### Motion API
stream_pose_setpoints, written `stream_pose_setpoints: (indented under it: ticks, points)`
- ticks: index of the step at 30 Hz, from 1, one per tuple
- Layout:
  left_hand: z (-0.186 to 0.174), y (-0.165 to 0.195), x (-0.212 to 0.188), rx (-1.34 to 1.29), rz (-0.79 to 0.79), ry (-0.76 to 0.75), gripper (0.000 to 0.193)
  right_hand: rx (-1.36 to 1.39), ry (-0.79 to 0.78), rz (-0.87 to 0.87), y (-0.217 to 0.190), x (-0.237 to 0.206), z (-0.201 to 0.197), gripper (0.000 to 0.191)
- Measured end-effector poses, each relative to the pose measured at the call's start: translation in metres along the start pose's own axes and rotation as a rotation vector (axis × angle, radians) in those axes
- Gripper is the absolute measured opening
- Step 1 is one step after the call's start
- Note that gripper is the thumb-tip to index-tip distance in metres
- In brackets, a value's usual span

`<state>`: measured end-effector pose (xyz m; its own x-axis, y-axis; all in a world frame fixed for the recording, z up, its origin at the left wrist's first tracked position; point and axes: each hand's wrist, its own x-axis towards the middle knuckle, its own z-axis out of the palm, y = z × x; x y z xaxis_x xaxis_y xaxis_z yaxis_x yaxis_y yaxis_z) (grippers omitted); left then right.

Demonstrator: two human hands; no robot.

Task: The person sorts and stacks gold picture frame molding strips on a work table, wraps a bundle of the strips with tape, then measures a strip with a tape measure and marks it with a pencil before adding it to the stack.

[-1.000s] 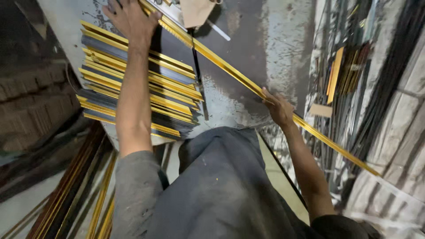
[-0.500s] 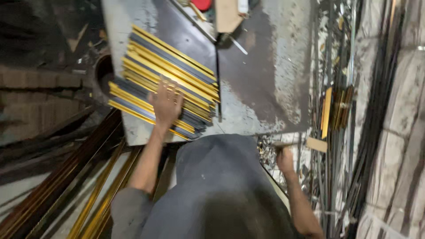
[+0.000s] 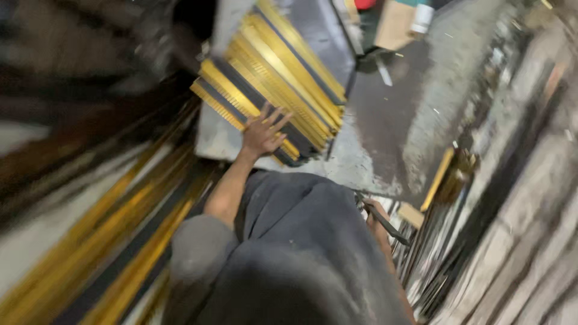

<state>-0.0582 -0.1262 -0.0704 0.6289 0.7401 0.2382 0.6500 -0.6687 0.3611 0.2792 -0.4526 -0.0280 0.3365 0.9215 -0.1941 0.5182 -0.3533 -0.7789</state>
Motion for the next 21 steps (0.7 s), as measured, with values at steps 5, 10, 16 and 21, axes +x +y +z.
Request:
stream_pose_setpoints:
  ticks: [5,10,16,21]
  points:
    - [-0.004,0.02,-0.04,0.169,-0.025,0.402,0.059,0.037,-0.322,0.098,0.0,0.029,-0.006,0.028]
    - [-0.003,0.085,-0.102,-0.08,0.191,0.324,0.036,-0.336,-0.534,-0.484,-0.063,0.073,-0.002,0.034]
    - [-0.006,0.162,-0.142,-0.502,-0.181,0.152,0.04,0.063,-0.962,-0.884,-0.227,0.079,0.047,0.054]
    - [-0.015,0.186,-0.184,-0.607,-0.862,0.485,0.04,0.185,-0.86,-1.149,-0.287,0.054,0.053,0.048]
